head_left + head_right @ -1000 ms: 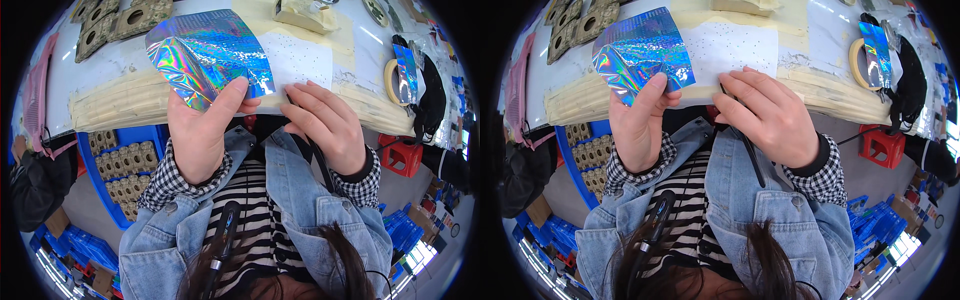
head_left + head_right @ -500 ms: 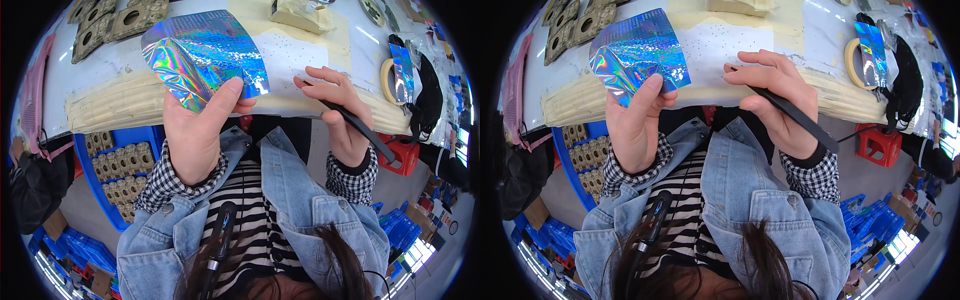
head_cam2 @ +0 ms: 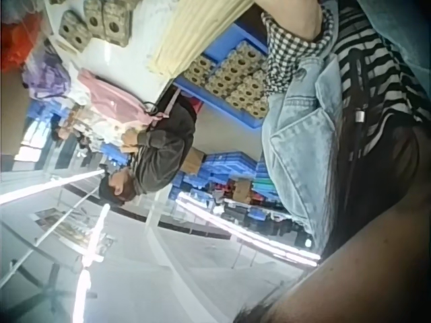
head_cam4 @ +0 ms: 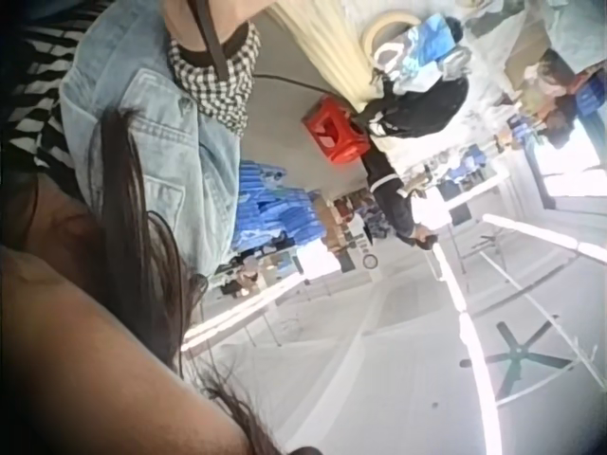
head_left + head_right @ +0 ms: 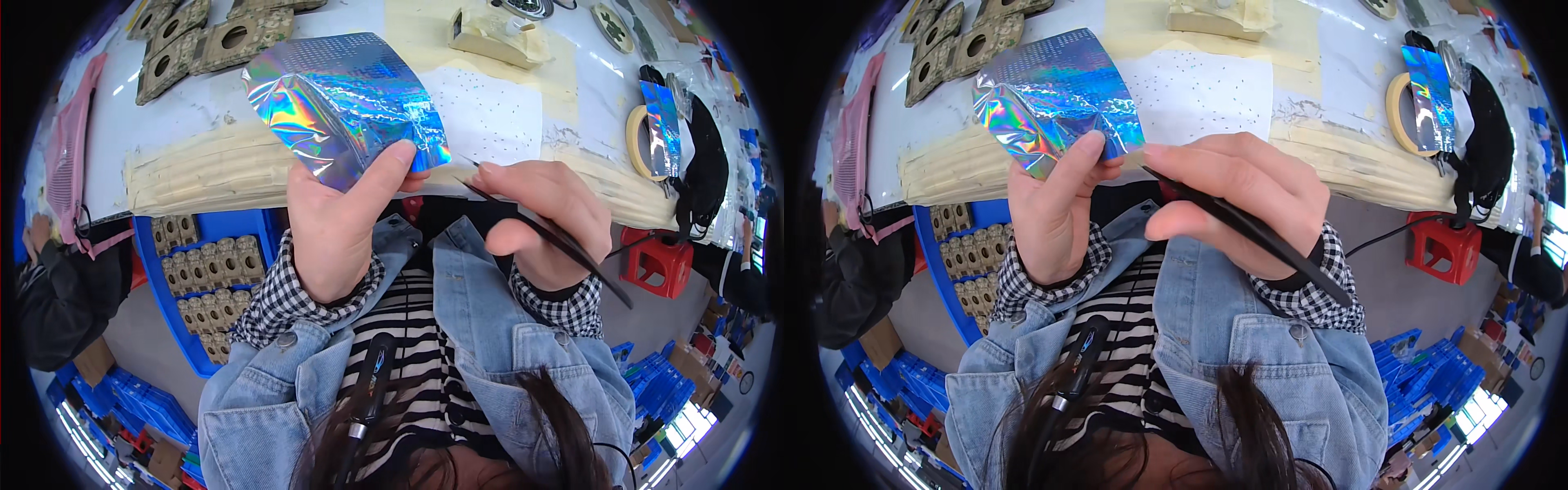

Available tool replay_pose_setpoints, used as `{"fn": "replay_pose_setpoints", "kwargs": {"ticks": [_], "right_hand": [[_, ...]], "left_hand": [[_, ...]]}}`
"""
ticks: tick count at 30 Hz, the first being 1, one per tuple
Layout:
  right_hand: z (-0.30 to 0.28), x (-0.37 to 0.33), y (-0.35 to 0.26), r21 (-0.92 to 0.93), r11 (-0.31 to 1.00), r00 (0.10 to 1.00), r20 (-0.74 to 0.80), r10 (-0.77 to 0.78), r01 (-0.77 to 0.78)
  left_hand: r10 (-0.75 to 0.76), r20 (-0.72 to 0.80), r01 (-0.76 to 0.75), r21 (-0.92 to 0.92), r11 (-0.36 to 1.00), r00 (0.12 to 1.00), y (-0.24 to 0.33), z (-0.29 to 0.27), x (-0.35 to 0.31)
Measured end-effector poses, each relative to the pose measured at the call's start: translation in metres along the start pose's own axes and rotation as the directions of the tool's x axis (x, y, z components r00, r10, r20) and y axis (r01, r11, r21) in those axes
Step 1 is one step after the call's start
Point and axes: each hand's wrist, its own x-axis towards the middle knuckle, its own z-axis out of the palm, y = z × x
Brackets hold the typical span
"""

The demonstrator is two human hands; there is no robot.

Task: Peel small components from a holographic sheet using tweezers.

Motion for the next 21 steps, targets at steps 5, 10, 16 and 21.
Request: {"fn": "replay_pose_setpoints", "kwargs": {"ticks": [5,10,16,21], "right_hand": [[0.009,0.005,-0.007,-0.063,0.998,0.999,0.012,0.032,-0.031],[0.010,0.010,-0.001,-0.065,0.996,0.997,0.051,-0.063,0.066],[0.014,0.010,0.002,-0.073,0.995,0.997,0.047,-0.060,0.063],[0.015,0.010,0.001,-0.092,0.994,0.997,0.052,-0.060,0.065]], "left_hand": [[-0.012,0.019,0.012,-0.013,1.000,1.000,0.000,-0.003,0.001],[-0.003,0.042,0.004,-0.026,1.000,0.999,0.002,-0.003,0.000],[-0.015,0.042,0.017,-0.040,0.999,0.999,0.002,-0.004,0.000],[-0.014,0.034,0.015,-0.055,0.998,0.999,0.002,-0.003,0.000]]}}
